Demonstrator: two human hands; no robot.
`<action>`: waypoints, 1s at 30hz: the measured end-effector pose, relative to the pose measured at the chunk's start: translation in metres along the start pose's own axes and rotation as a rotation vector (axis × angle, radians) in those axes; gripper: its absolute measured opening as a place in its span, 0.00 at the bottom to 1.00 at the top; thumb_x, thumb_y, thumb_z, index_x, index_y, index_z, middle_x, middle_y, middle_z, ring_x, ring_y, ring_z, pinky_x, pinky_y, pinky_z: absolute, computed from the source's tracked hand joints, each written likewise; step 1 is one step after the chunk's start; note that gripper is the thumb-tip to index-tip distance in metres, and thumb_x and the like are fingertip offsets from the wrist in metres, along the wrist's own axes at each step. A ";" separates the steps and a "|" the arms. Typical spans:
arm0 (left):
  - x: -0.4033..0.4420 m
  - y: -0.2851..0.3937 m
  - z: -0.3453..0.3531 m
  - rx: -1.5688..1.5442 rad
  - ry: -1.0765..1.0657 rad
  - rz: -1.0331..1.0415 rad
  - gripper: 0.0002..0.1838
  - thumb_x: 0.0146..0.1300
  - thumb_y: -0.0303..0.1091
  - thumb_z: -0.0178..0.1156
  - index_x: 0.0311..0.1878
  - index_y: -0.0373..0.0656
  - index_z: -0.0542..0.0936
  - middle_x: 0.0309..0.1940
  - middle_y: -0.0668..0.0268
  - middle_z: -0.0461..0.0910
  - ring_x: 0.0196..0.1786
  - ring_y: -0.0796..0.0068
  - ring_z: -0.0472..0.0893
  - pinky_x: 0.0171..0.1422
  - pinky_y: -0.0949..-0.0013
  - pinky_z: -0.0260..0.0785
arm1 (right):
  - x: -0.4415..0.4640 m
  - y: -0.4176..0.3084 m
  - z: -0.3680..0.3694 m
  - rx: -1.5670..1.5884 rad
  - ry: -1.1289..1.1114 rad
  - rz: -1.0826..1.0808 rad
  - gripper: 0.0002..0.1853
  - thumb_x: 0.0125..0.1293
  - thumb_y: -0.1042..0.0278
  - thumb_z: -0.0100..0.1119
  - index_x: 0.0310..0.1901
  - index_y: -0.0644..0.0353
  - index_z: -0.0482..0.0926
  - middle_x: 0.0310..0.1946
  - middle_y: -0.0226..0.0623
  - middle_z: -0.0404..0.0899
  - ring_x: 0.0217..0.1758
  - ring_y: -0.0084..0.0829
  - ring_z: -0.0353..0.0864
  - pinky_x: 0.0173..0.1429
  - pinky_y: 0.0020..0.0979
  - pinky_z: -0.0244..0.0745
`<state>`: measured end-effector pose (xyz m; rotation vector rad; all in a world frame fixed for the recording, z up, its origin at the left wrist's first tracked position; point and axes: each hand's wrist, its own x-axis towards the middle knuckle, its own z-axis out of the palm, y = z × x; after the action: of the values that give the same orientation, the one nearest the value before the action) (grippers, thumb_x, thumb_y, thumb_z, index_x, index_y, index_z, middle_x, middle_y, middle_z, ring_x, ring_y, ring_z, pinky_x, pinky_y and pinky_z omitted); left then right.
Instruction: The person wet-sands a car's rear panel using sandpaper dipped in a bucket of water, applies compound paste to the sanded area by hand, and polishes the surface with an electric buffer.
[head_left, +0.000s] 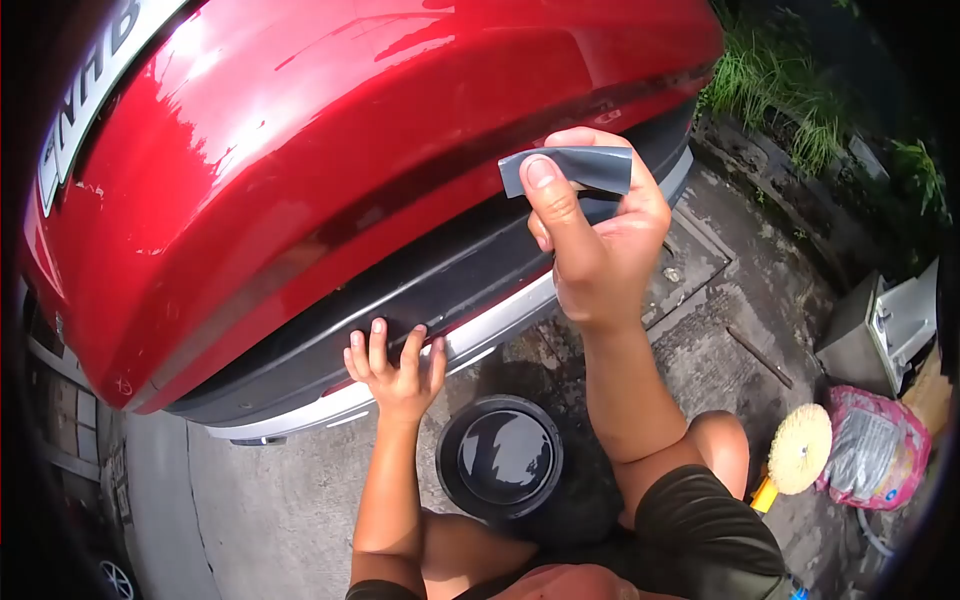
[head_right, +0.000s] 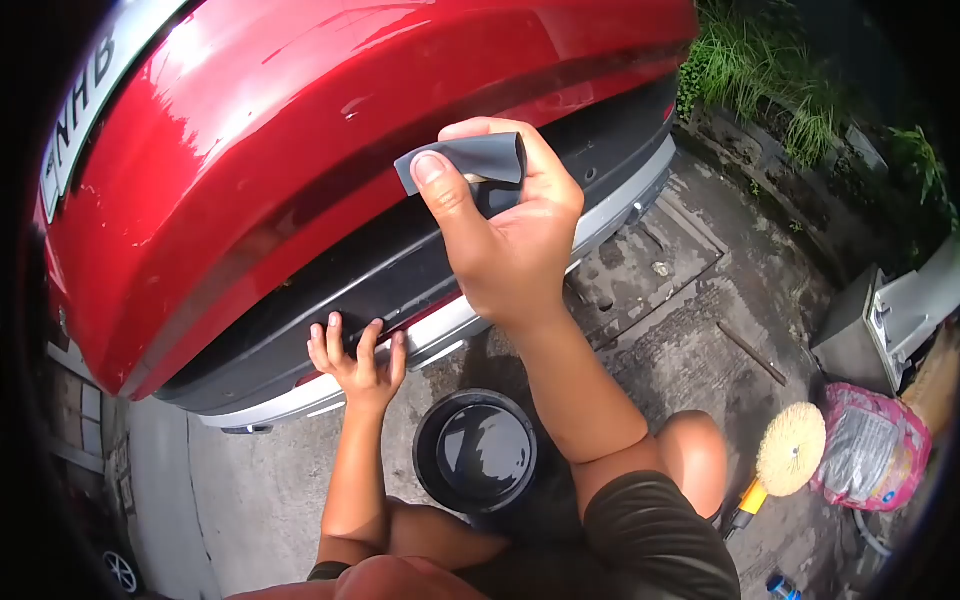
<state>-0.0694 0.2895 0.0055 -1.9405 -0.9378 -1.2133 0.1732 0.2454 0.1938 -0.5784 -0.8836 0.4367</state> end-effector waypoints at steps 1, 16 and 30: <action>-0.001 0.000 0.002 0.002 0.004 -0.006 0.15 0.58 0.48 0.76 0.47 0.57 0.89 0.75 0.55 0.70 0.82 0.46 0.59 0.86 0.44 0.43 | 0.004 0.002 0.003 -0.003 -0.004 -0.026 0.10 0.67 0.76 0.74 0.46 0.66 0.83 0.36 0.35 0.88 0.39 0.19 0.85 0.46 0.24 0.80; -0.004 -0.003 0.005 0.018 0.008 0.012 0.16 0.57 0.48 0.75 0.47 0.57 0.89 0.75 0.54 0.70 0.81 0.44 0.60 0.86 0.43 0.43 | 0.007 0.017 0.037 -0.247 0.238 -0.301 0.10 0.66 0.81 0.74 0.46 0.67 0.82 0.36 0.36 0.88 0.38 0.19 0.86 0.45 0.22 0.82; -0.002 -0.003 0.001 0.019 -0.029 0.043 0.16 0.60 0.46 0.75 0.49 0.52 0.87 0.78 0.49 0.66 0.83 0.42 0.56 0.84 0.40 0.47 | 0.007 0.023 0.039 -0.279 0.322 -0.335 0.10 0.65 0.81 0.74 0.45 0.66 0.83 0.36 0.33 0.85 0.37 0.19 0.84 0.45 0.21 0.80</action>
<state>-0.0722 0.2909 0.0037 -1.9585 -0.9150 -1.1508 0.1430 0.2784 0.2029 -0.7175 -0.7160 -0.0866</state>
